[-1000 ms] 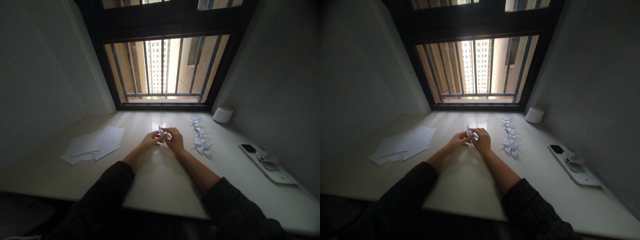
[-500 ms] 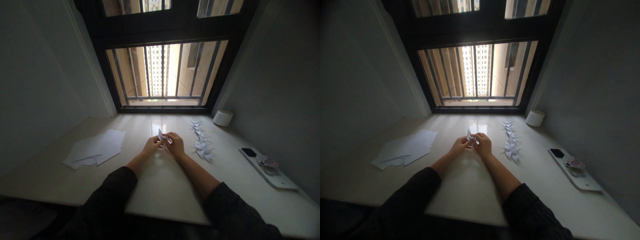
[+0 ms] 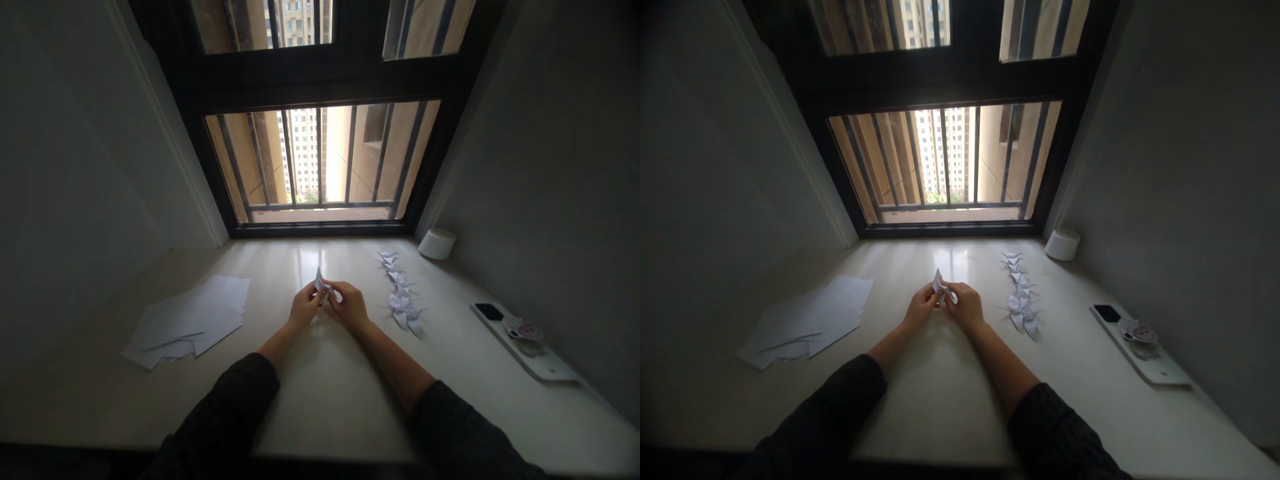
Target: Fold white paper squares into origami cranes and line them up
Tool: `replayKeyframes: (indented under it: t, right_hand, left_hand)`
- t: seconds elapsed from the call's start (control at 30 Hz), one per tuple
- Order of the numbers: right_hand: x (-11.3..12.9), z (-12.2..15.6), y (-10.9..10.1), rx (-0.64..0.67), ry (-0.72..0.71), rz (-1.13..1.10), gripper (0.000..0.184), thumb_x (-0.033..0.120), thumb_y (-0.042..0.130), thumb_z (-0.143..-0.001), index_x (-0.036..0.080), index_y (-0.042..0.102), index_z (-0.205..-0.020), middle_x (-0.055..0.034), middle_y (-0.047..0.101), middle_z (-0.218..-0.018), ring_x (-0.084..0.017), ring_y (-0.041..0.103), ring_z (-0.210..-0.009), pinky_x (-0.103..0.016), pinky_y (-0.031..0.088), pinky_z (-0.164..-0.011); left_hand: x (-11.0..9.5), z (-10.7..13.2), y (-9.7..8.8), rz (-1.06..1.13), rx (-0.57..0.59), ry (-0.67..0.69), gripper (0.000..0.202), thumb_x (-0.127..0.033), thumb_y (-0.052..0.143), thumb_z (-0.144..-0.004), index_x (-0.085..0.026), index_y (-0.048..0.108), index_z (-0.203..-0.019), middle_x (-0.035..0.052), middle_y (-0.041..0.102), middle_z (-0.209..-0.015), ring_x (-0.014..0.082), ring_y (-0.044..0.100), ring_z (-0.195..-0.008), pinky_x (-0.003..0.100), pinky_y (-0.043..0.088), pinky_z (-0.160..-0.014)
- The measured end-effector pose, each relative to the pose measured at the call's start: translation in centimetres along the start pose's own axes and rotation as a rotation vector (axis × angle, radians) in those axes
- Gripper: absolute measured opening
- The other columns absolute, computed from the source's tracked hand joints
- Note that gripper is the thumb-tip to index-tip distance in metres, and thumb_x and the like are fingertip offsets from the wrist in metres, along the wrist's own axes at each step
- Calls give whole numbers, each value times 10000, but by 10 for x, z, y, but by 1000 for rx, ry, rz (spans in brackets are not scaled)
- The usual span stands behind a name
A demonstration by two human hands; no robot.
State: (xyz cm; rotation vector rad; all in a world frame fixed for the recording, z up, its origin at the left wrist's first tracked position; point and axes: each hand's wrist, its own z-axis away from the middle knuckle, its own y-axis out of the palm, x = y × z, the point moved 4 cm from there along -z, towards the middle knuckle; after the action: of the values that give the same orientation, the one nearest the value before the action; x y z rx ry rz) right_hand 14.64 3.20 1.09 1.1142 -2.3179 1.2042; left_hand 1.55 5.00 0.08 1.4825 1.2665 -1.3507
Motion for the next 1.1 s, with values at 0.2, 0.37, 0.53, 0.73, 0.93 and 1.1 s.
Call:
replayKeyframes:
  t: [0.2,0.37,0.53,0.73,0.93,1.1]
  right_hand:
    - [-10,-6,4,61,95,-100,367,214,557,-779,286,621,-1133,-18,714,-937,-186,657,-780,-322,522,-721]
    - [-11,-17,5,135,90,-114,325,229,580,-773,303,654,-1080,-8,725,-927,-201,672,-765,-338,531,-716]
    - [-9,-17,-1,61,80,-182,308,222,562,-797,295,651,-1083,-13,723,-916,-201,675,-784,-343,533,-737]
    - [-11,-12,-8,-28,34,-211,242,217,568,-808,281,682,-1012,-26,715,-933,-194,660,-840,-339,522,-776]
    - [-17,-14,-4,-89,122,-310,150,273,622,-792,278,705,-917,-10,720,-868,-181,648,-758,-316,526,-683]
    - [-13,-12,-3,-48,73,-242,167,280,617,-810,291,703,-952,-18,718,-897,-178,653,-788,-318,516,-734]
  left_hand:
    - [-11,-4,-6,-134,-8,69,344,-473,577,-775,-189,636,-959,42,673,-852,170,626,-735,240,470,-625]
    - [-14,-5,-7,-84,-7,43,363,-476,573,-778,-184,633,-986,44,681,-843,184,636,-755,244,465,-633]
    - [-11,-4,-9,-5,-34,25,400,-467,603,-763,-181,609,-1044,59,671,-911,200,642,-821,272,498,-693]
    - [-2,-8,-10,106,27,-43,521,-419,678,-713,-171,550,-1153,79,651,-1005,206,657,-821,327,531,-744]
    - [0,-11,-17,84,24,-84,522,-422,687,-705,-166,566,-1144,88,654,-1024,212,664,-797,328,542,-721]
    - [2,-10,-17,78,-3,-89,532,-424,687,-705,-187,559,-1163,75,662,-999,212,669,-795,320,545,-717]
